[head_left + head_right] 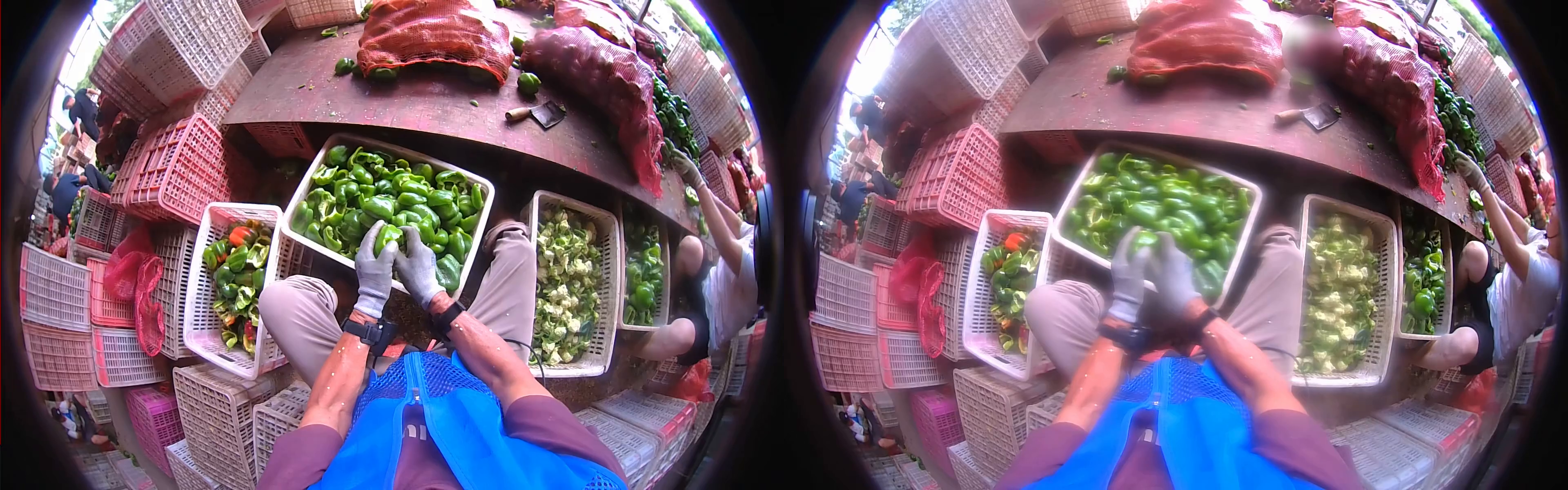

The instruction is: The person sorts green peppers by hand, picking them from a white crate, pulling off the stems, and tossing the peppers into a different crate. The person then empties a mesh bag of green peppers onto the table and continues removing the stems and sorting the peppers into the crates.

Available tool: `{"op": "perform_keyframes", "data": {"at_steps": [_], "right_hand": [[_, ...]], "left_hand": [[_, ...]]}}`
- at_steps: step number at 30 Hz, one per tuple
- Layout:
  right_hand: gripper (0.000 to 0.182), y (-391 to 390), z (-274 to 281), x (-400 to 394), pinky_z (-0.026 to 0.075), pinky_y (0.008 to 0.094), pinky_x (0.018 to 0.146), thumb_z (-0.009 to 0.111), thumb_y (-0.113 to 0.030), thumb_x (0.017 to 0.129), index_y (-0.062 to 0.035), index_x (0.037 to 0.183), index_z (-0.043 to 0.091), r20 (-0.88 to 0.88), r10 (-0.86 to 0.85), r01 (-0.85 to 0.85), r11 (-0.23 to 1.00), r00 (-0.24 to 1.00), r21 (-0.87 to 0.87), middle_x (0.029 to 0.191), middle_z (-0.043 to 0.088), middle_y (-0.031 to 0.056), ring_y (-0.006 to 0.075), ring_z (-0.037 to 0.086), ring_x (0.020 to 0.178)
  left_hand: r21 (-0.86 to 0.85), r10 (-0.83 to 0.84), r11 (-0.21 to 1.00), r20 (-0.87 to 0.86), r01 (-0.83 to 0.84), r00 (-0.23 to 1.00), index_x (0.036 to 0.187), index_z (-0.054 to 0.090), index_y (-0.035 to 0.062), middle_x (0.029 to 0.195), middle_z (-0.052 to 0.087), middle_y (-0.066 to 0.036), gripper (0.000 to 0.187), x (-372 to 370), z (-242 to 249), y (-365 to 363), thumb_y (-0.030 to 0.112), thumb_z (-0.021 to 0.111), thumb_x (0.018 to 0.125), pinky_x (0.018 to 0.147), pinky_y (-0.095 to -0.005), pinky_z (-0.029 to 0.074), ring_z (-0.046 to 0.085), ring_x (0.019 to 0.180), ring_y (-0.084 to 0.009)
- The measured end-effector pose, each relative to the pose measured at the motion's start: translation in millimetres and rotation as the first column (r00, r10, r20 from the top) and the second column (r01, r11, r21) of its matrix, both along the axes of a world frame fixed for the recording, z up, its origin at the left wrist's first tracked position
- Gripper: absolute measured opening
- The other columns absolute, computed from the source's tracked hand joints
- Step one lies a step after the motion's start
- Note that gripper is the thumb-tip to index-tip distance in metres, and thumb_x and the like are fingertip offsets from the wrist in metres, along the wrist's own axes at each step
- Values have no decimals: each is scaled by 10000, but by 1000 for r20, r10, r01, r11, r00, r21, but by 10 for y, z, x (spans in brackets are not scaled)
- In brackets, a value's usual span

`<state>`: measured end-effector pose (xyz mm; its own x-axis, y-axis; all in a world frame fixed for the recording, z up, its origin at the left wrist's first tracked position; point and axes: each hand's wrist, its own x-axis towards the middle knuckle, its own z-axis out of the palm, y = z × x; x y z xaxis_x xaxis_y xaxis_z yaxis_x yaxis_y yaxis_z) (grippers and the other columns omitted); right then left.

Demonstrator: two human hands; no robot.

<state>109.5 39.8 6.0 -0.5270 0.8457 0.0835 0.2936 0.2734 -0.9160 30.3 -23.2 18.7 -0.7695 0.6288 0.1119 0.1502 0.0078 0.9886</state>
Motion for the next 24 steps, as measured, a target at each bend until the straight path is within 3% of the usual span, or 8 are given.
{"op": "perform_keyframes", "data": {"at_steps": [4, 6, 11, 13, 16, 18, 22, 24], "right_hand": [[418, 142, -155, -37, 530, 496, 734, 639, -282, 885, -90, 1230, 503, 47, 59, -58, 998, 997, -15, 880, 689, 228, 428, 678, 824], [443, 295, 244, 14, 511, 494, 853, 665, -308, 869, -82, 1237, 567, 342, 208, -219, 976, 916, -8, 1064, 685, 226, 429, 656, 985], [347, 621, -116, -123, 516, 463, 838, 639, -297, 844, -93, 1125, 654, 229, 250, -309, 911, 941, 275, 1002, 690, 172, 389, 657, 954], [301, 643, -202, -193, 515, 466, 825, 620, -272, 848, -88, 1080, 670, 261, 162, -224, 948, 952, 228, 989, 684, 179, 382, 657, 936], [228, 753, -97, -214, 503, 486, 780, 586, -228, 863, -61, 999, 662, 396, 164, -150, 986, 903, -68, 988, 667, 218, 394, 648, 921], [225, 682, -235, -135, 495, 502, 771, 601, -212, 872, -47, 1023, 625, 213, 313, -358, 907, 925, 221, 982, 652, 227, 402, 642, 911], [239, 891, -416, -96, 499, 499, 763, 642, -106, 826, -60, 1056, 598, 385, 371, -531, 665, 845, 525, 972, 628, 198, 404, 628, 915], [252, 1042, -389, -133, 520, 417, 823, 618, -11, 808, -60, 1055, 629, 312, 360, -468, 776, 879, 424, 984, 645, 168, 349, 642, 939]], "left_hand": [[25, 1, 1000, 190, -6, 982, 1361, 542, -24, 1216, 627, -101, 509, -3, -180, 52, 134, 604, 882, 908, -285, 490, 588, 1035, -141], [44, -67, 997, 173, 60, 983, 1383, 525, -14, 1223, 619, -86, 515, -41, -240, -11, 133, 591, 894, 913, -284, 485, 583, 1047, -140], [71, -29, 997, 244, 12, 969, 1385, 520, -20, 1258, 603, -79, 482, -88, -379, 200, 126, 517, 926, 964, -272, 453, 567, 1090, -140], [226, -140, 974, 547, 15, 825, 1364, 535, -34, 1248, 612, -79, 473, -313, -1186, 333, 144, 497, 927, 970, -275, 448, 570, 1095, -142], [221, -101, 975, 556, -29, 825, 1312, 575, -35, 1204, 642, -72, 455, -101, -961, 316, 161, 492, 910, 960, -285, 460, 592, 1072, -147], [245, -126, 951, 866, -190, 484, 1283, 591, -22, 1194, 647, -67, 436, -134, -893, 254, 157, 495, 897, 960, -306, 480, 610, 1069, -161], [292, -255, 955, 738, 46, 625, 1273, 591, -25, 1203, 640, -82, 423, -287, -927, 147, 154, 479, 907, 991, -321, 482, 618, 1089, -176], [299, -256, 949, 554, 98, 792, 1329, 555, -28, 1238, 622, -105, 458, -397, -742, 102, 161, 487, 917, 1012, -318, 467, 613, 1085, -184]]}}
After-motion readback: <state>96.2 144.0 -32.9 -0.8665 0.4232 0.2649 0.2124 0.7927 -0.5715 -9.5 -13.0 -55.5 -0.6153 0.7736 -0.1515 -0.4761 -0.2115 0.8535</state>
